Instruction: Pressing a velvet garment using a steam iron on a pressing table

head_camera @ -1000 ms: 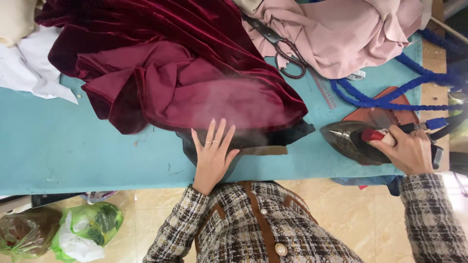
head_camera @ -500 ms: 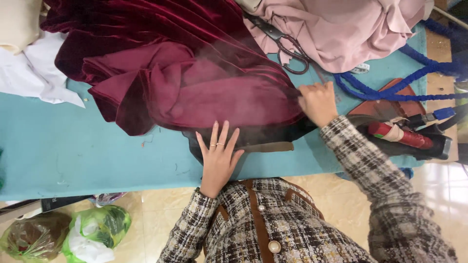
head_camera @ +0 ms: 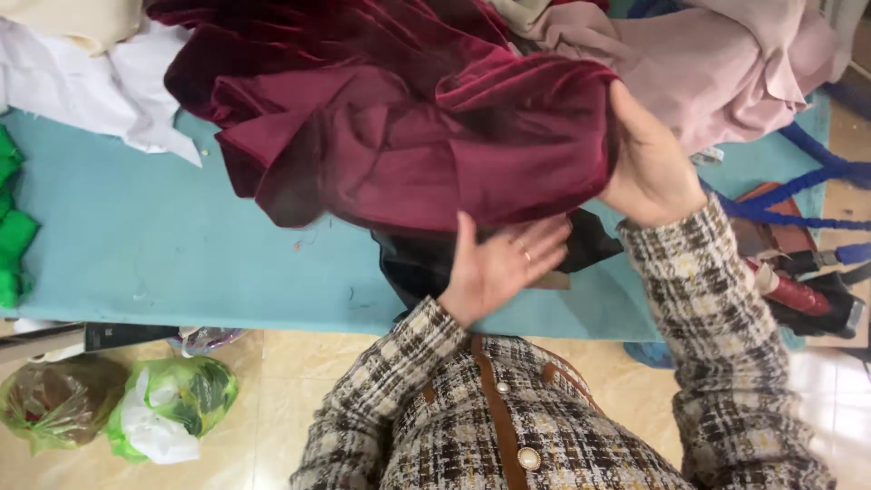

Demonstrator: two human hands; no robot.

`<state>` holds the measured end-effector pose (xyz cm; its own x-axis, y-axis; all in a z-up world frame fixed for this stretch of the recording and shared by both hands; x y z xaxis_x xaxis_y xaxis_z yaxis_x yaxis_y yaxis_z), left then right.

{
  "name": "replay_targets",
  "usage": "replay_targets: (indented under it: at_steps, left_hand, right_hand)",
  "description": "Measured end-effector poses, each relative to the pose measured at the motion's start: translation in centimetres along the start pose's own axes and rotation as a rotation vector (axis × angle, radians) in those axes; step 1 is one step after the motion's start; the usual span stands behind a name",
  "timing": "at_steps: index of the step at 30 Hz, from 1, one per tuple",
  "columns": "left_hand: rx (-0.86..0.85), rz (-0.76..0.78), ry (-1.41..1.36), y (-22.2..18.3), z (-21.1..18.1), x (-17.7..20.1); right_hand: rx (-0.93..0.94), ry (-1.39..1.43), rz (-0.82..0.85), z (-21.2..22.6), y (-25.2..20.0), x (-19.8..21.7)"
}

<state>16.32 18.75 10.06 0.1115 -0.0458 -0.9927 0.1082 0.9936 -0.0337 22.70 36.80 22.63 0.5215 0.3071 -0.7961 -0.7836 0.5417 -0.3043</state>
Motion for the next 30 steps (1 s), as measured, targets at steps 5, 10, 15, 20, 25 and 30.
replay_targets:
  at_steps: [5, 10, 15, 20, 25, 30]
  left_hand:
    - [-0.301, -0.258, 0.05, -1.0, -7.3, 0.0]
    - [-0.418, -0.337, 0.302, -4.6, -10.5, 1.3]
    - [-0.384, -0.386, 0.418, -5.9, -10.2, 2.8]
    - [-0.383, -0.339, 0.426, -5.8, -10.6, 2.8]
    - [-0.426, -0.316, 0.429, -5.4, -12.0, 1.9]
    - [-0.431, -0.269, 0.464, -5.4, -15.9, -0.5]
  right_hand:
    - [0.038, -0.015, -0.086, -2.0, -1.0, 2.4]
    - [0.254, -0.649, -0.307, -4.8, -0.1, 10.6]
    - [0.842, -1.808, -0.053, -5.0, 3.1, 8.7]
    - [0.713, -2.202, 0.086, -8.7, 8.4, 9.5]
    - [0.779, -2.479, 0.129, -7.1, 10.6, 13.0]
    - [0.958, -1.597, -0.137, 1.8, 5.8, 9.7]
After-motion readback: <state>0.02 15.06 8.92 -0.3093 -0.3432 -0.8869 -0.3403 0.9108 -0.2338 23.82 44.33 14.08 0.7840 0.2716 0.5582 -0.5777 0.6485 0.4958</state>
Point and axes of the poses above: each hand's wrist, its own y-axis towards the middle knuckle, its own x-axis out of the back of the hand, z = x × y, the point moved 2 cm from there along y, towards the middle knuckle, and after that the axes turned 11 degrees about y, right-handed, at the moved point
